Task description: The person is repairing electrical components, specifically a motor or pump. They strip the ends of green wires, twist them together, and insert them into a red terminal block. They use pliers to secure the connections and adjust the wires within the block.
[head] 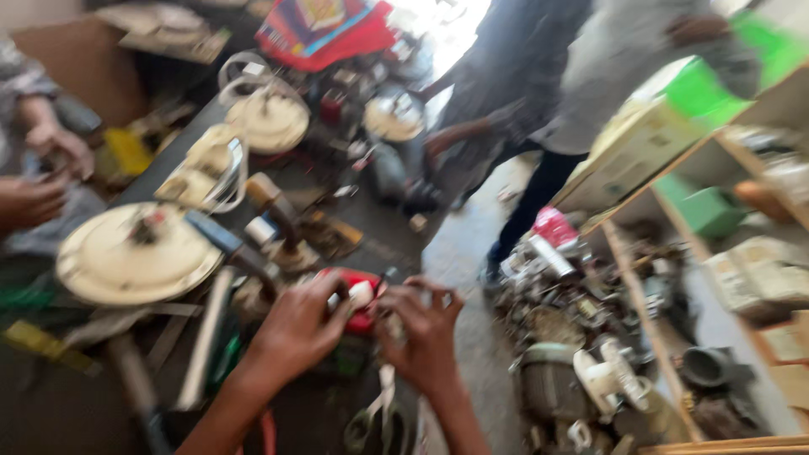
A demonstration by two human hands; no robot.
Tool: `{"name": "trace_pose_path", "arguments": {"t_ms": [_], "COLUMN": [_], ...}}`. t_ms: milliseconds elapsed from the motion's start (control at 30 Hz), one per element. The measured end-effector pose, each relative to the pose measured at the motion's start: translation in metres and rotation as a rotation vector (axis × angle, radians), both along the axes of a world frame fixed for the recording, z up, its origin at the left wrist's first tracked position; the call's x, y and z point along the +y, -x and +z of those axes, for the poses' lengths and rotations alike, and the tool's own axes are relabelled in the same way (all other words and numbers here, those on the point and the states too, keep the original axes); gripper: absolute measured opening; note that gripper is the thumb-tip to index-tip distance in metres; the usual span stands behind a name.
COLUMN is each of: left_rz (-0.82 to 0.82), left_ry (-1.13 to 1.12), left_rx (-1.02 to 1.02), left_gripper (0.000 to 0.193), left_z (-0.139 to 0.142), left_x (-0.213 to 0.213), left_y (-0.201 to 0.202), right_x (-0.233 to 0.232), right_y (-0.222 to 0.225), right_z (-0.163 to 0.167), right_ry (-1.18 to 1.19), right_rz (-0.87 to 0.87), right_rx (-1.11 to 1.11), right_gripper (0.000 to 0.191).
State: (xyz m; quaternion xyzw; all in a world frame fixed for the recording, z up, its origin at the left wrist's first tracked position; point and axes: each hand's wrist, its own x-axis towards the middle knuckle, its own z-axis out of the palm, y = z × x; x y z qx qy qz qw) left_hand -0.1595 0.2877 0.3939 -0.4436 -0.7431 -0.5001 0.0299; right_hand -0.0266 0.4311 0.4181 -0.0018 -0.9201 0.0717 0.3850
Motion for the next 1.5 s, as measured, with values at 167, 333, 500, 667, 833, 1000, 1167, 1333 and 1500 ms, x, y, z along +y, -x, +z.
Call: {"name": "trace_pose_path", "arguments": {"t_ms": [167, 333, 500, 667, 833, 1000, 1167, 1333, 1500], "left_rz": [-0.043, -0.076, -0.07, -0.062, -0.062, -0.067, -0.082, -0.012, 0.038], "left_ry": [-0.028, -0.019, 0.003, 0.025, 0.033, 0.043, 0.031, 0.003, -0.05], "left_rx": [-0.061, -0.093, -0.047, -0.041, -0.028, -0.042, -0.072, -0.071, -0.036], "left_gripper": [0.014, 0.016, 0.015, 0.013, 0.014, 0.013, 0.013, 0.011, 0.011], "left_z": [-0.006, 0.012, 0.013, 0.007, 0.007, 0.007, 0.006, 0.0, -0.009], "left_x": [0.0, 0.007, 0.012, 0.015, 0.02, 0.02, 0.016, 0.018, 0.024], "left_y": [-0.005, -0.006, -0.005, -0.001, 0.0, 0.001, 0.003, 0.003, 0.003], "right_x": [0.0, 0.013, 0.023, 0.029, 0.027, 0.021, 0.012, 0.001, -0.01], "right_y": [0.002, 0.005, 0.01, 0.016, 0.016, 0.016, 0.018, 0.013, 0.007], "right_z": [-0.017, -0.011, -0.016, -0.024, -0.019, -0.013, -0.021, -0.034, -0.043], "right_ry": [0.206, 0.28, 0.346, 0.527, 0.468, 0.268, 0.295, 0.324, 0.012], "right_rz": [-0.004, 0.016, 0.045, 0.045, 0.037, 0.011, -0.025, -0.006, -0.007], "right_rx": [-0.015, -0.002, 0.019, 0.001, -0.05, -0.054, -0.027, -0.007, -0.07], "right_gripper": [0.015, 0.013, 0.012, 0.012, 0.017, 0.022, 0.013, 0.012, 0.028]}}
